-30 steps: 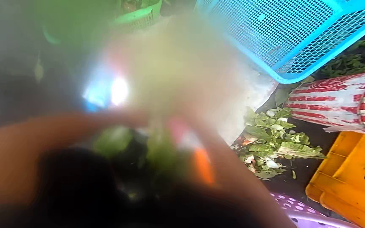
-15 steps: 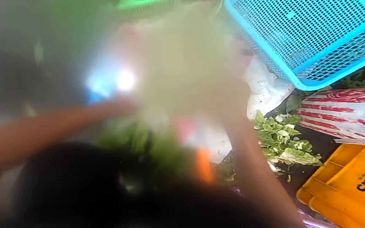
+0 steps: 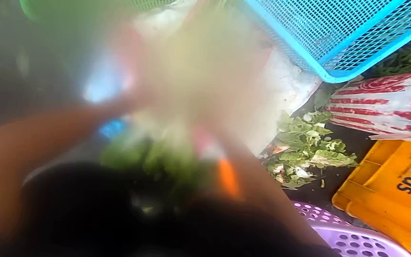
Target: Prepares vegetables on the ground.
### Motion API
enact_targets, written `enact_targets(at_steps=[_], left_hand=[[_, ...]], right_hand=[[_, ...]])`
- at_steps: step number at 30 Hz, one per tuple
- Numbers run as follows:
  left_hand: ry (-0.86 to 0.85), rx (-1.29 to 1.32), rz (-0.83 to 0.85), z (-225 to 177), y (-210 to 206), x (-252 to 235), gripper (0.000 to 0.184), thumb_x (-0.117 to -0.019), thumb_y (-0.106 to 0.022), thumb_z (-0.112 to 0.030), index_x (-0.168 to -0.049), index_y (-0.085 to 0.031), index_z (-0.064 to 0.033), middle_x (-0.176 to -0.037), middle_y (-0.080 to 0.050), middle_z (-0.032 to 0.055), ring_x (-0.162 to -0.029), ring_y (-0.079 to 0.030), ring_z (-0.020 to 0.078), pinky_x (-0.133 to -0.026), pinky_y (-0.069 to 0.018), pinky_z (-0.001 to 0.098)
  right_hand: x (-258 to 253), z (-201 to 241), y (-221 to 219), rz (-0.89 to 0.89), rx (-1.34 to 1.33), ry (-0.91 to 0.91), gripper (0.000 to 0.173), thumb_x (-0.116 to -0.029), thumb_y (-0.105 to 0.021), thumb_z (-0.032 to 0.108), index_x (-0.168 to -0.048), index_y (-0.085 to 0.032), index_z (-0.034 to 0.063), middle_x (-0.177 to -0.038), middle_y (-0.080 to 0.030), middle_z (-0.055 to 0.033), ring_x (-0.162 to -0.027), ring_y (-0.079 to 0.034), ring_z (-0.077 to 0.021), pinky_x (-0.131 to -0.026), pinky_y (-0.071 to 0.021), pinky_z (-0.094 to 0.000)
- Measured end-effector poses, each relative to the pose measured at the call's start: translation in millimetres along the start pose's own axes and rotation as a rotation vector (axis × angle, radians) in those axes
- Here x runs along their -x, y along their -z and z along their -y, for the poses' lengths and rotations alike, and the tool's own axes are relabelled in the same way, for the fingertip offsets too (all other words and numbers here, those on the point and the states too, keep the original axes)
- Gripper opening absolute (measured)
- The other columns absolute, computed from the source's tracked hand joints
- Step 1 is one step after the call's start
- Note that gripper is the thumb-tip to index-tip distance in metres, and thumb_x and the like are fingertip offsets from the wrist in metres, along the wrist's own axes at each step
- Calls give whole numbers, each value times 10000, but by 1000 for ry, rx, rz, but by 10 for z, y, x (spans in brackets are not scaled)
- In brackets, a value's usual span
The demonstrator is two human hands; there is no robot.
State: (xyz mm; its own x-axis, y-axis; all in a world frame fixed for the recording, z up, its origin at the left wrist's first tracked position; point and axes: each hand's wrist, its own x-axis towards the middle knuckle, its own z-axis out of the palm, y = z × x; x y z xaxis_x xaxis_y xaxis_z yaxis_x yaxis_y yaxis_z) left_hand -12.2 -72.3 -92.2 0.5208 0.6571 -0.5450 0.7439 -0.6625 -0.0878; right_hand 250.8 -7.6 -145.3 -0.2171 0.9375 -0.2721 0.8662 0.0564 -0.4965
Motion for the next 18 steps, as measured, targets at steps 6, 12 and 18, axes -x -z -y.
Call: enact_targets(at_steps=[6, 12, 18], left_hand=[[252, 229, 44, 76, 481, 295, 150, -974, -680, -200, -1004, -737, -64, -897, -672, 232, -882, -656, 482, -854, -441, 732], [219, 532, 312, 299, 636, 470, 556, -922, -655, -628, -856, -703, -78, -758, -657, 126, -753, -677, 361, -638, -522, 640], [338, 250, 223, -122, 691, -178, 236, -997, -627, -201, -933, -700, 14, -882, -671, 236, -876, -663, 475, -689, -501, 644]], right_hand=[[80, -332, 344, 93, -742, -63, 345, -902, -770, 175, -1195, -614, 80, -1099, -677, -113, -807, -728, -214, -595, -646, -413], [237, -193, 311, -73, 34, 272, 331, -1030, -588, 380, -1069, -769, 105, -1119, -682, -205, -976, -683, -410, -661, -559, -577], [-189, 252, 59, 126, 157, 348, 284, -982, -586, 20, -1245, -694, 38, -1303, -611, -234, -1100, -660, -448, -810, -572, -603]])
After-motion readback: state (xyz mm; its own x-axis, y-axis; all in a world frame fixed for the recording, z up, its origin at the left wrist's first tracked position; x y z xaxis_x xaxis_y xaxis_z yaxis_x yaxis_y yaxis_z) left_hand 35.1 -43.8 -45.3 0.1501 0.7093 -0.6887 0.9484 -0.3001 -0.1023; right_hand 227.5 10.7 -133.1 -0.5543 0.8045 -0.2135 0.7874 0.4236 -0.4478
